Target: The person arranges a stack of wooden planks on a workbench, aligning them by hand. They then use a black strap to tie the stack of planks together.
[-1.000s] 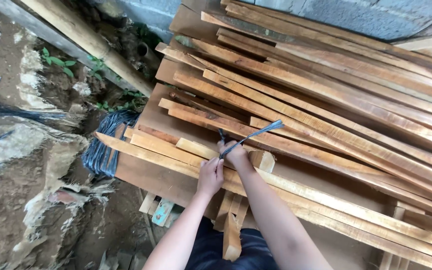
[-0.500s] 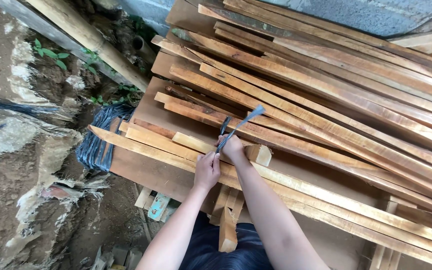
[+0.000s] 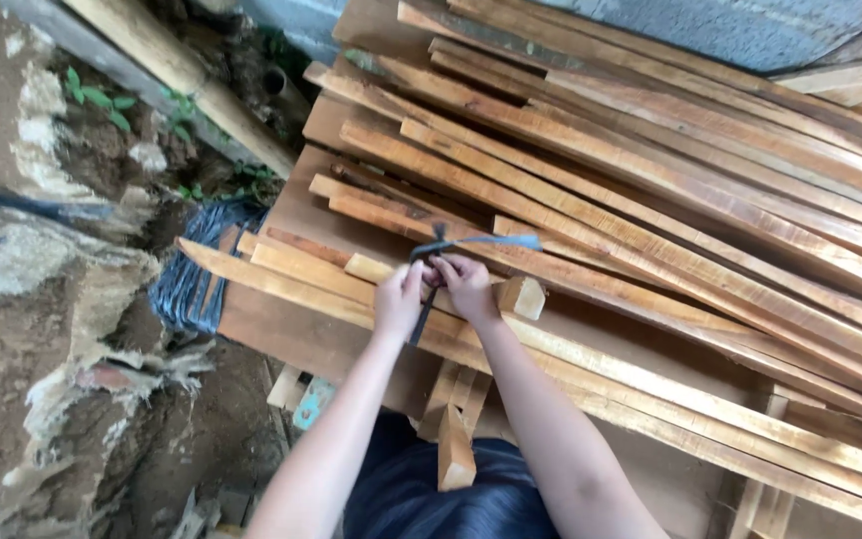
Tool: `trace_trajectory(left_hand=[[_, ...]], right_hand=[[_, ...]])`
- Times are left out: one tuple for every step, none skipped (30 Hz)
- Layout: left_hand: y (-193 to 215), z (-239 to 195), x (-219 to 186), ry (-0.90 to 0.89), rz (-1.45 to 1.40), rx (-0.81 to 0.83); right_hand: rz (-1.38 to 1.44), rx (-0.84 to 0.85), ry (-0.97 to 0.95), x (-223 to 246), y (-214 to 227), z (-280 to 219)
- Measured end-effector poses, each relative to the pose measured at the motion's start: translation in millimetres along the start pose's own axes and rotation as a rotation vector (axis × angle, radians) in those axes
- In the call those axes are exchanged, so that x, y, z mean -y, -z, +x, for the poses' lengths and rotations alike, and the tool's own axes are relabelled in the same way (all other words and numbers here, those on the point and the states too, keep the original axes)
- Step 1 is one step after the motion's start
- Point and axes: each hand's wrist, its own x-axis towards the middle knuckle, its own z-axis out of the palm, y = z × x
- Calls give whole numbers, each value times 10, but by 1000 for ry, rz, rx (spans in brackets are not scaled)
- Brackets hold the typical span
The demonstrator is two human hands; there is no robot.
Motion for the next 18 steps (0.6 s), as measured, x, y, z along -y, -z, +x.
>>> trace_trajectory(left_hand=[[2, -19, 13, 11, -3, -4], [6, 45, -7, -69, 8, -54], [10, 109, -35, -149, 19, -105], [-1, 121, -50, -150, 17, -107], [-16, 133, -67, -201, 47, -137], [-37, 160, -87, -255, 78, -165], [-58, 206, -64, -259, 76, -165], [-80, 241, -41, -272, 108, -170], [-101, 277, -17, -285, 139, -176], [-110, 303, -1, -288, 136, -178], [-116, 332, 15, -270, 142, -112], [-109, 354, 36, -250, 150, -47], [-101, 389, 13, -251, 148, -51], [-88, 402, 9, -199, 211, 106], [-78, 415, 7, -145, 273, 264], [-18, 392, -26, -140, 275, 266], [39, 368, -63, -117, 383, 396], [90, 394, -124, -101, 490, 523]], right_hand=[[-5, 8, -7, -76, 19, -26], [26, 17, -46, -112, 32, 30], [57, 27, -85, -141, 47, 88], [55, 28, -83, -119, 31, 78], [40, 31, -106, -96, 19, 69], [27, 31, -129, -73, 11, 73], [27, 28, -125, 0, 10, 27], [-78, 50, -80, 73, 12, -30], [-182, 71, -36, 145, 12, -88], [-184, 71, -31, 128, 49, -111], [-256, 109, 27, 112, 83, -132], [-327, 151, 85, 95, 105, -157], [-330, 154, 88, 119, 100, -139], [-337, 172, 98, 126, 87, -142], [-344, 190, 108, 128, 77, -145], [-342, 193, 103, 135, 80, -159], [-319, 199, 93, 144, 86, -174], [-296, 204, 92, 173, 97, -136]])
